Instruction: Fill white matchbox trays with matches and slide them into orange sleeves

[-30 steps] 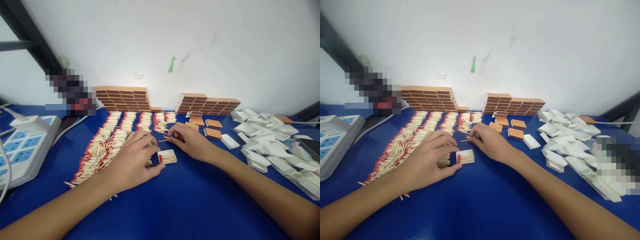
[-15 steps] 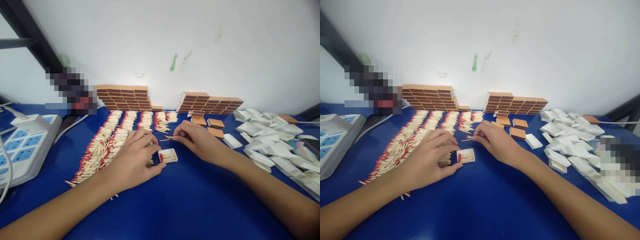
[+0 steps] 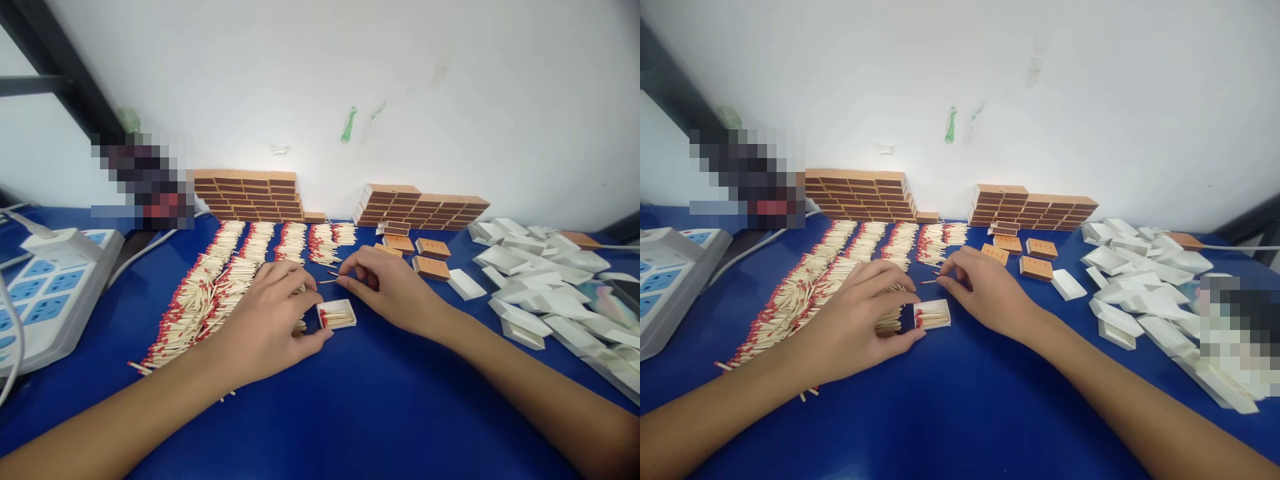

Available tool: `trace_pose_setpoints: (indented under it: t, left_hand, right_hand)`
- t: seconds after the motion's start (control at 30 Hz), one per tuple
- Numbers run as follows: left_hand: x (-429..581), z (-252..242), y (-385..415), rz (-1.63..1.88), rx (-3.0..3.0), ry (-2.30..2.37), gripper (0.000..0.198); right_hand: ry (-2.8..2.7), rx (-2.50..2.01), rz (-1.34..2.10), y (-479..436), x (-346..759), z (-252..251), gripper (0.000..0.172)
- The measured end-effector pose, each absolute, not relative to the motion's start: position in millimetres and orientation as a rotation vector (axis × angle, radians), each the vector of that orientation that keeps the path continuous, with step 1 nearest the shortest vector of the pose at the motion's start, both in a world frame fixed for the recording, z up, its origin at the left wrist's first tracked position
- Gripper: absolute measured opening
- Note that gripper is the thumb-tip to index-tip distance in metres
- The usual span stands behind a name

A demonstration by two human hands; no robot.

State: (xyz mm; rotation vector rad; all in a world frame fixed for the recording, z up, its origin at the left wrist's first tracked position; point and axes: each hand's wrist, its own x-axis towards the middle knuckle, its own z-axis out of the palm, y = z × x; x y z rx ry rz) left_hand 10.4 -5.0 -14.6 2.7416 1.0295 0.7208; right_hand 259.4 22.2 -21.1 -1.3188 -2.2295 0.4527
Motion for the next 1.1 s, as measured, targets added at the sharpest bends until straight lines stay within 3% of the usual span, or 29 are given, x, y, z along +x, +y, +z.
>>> trace_pose_setpoints:
  t: [0.57, 0.77, 0.97, 1.1]
  left_hand:
    - [9.9, -16.3, -4.4, 0.742, 2.754, 1.027, 0.021]
    - [10.4, -15.6, -2.8, 0.748, 2.753, 1.059, 0.022]
    - [10.1, -14.0, -3.7, 0.729, 2.732, 1.087, 0.020]
    - [9.1, -14.5, -4.1, 0.734, 2.740, 1.069, 0.020]
  right_hand:
    - [-2.277, -1.427, 0.352, 30.3, 265.2, -29.4, 0.014]
    - [-2.294, -1.363, 0.410, 24.8, 265.9, -17.1, 0.017]
    - [-2.422, -1.216, 0.692, 0.3, 256.5, -4.1, 0.014]
    - [-2.283, -1.287, 0.579, 14.6, 252.4, -8.8, 0.014]
